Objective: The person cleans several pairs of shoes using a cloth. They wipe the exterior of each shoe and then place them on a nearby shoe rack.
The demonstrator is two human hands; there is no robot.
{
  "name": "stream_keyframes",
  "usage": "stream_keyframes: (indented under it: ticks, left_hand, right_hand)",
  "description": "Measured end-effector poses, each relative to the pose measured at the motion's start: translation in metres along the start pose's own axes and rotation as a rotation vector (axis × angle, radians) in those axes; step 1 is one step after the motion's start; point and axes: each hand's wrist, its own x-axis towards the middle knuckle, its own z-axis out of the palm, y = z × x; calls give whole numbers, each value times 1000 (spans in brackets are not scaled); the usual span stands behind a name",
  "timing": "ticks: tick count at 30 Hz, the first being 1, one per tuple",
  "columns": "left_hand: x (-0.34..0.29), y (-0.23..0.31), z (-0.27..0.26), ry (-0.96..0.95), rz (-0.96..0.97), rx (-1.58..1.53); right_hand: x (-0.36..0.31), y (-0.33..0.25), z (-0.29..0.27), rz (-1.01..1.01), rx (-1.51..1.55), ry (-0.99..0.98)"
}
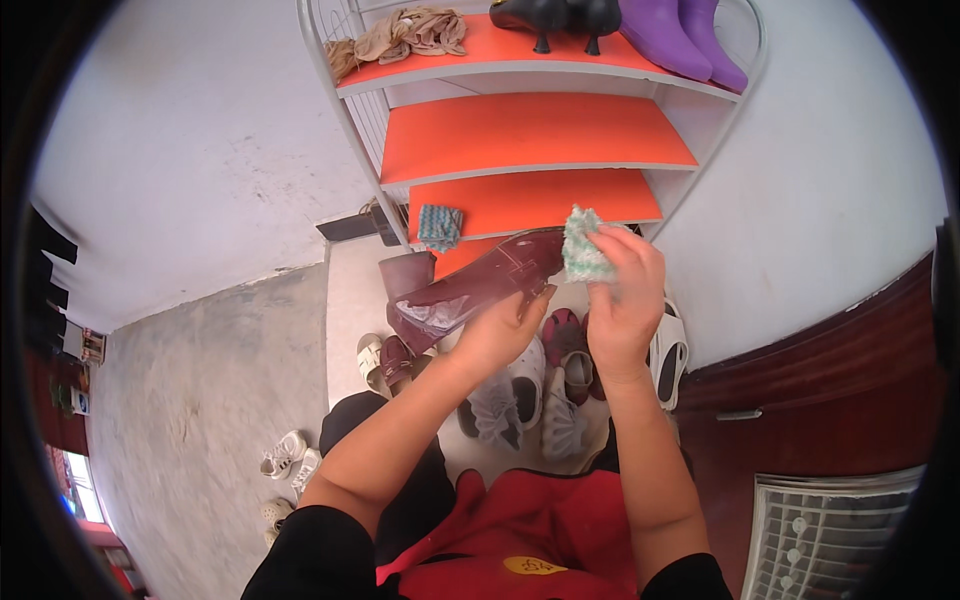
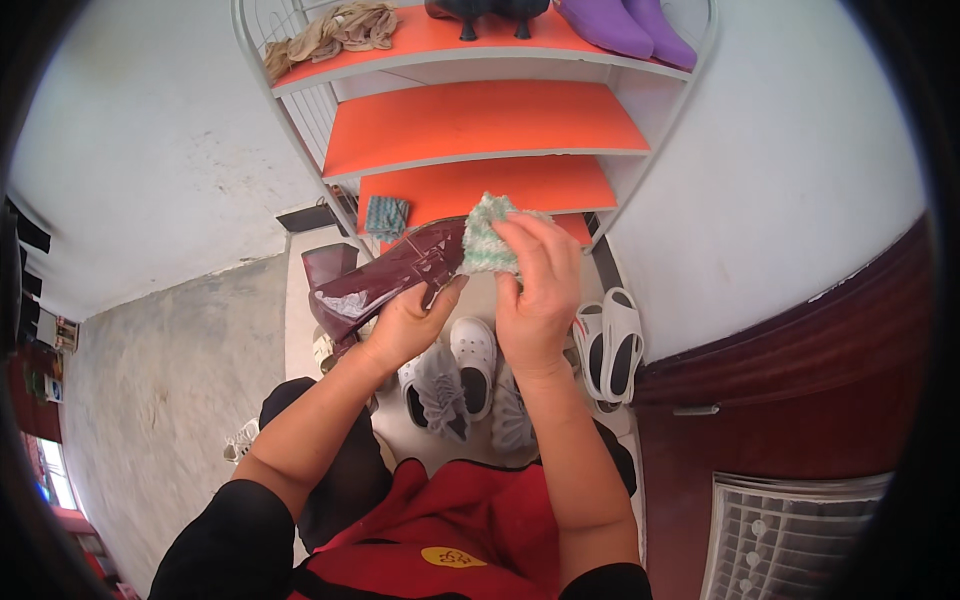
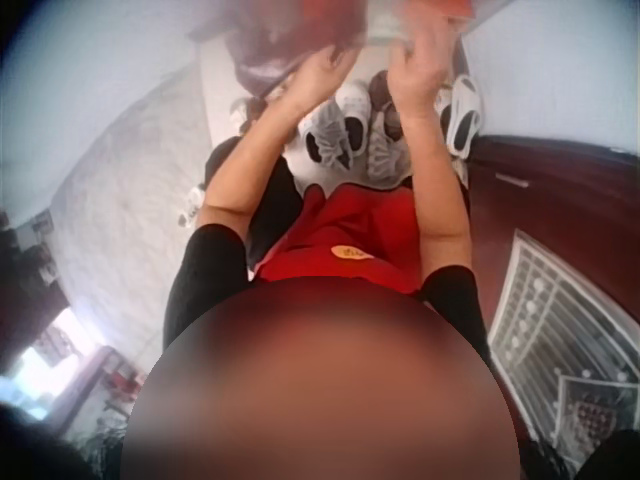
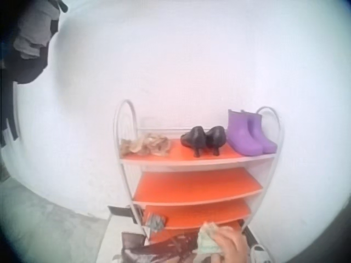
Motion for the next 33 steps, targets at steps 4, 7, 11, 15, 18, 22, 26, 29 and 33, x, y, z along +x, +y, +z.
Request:
stream_keyframes:
  ticks: [4,7,11,15,18,22,26,29,33]
  left_hand:
    - [-9,-14,13,28,148,-136]
    - [-5,-23,11,73,335,-79]
    - [0,-20,-2,-65,255,679]
    - [1,-29,0,258,609,833]
    - [0,-28,2,152,442,499]
    - [2,-33,1,85,305,198]
    - [1,-21,-4,37,275,-3]
    - [-7,-62,4,-17,320,164]
    - [-1,-60,7,-44,300,177]
  right_hand:
    - [-7,-19,11,-105,39,-128]
    - [-7,-20,14,-155,72,-182]
    - [2,-2,6,-157,10,-147]
    - [4,19,-1,28,-58,-119]
    - [4,25,-4,97,-4,-59]
    - [6,3,-2,-16,64,-115]
    - [-11,-21,9,-121,104,-292]
    - [-15,-42,20,-202,204,-338]
    - [-17,-38,22,-239,194,-353]
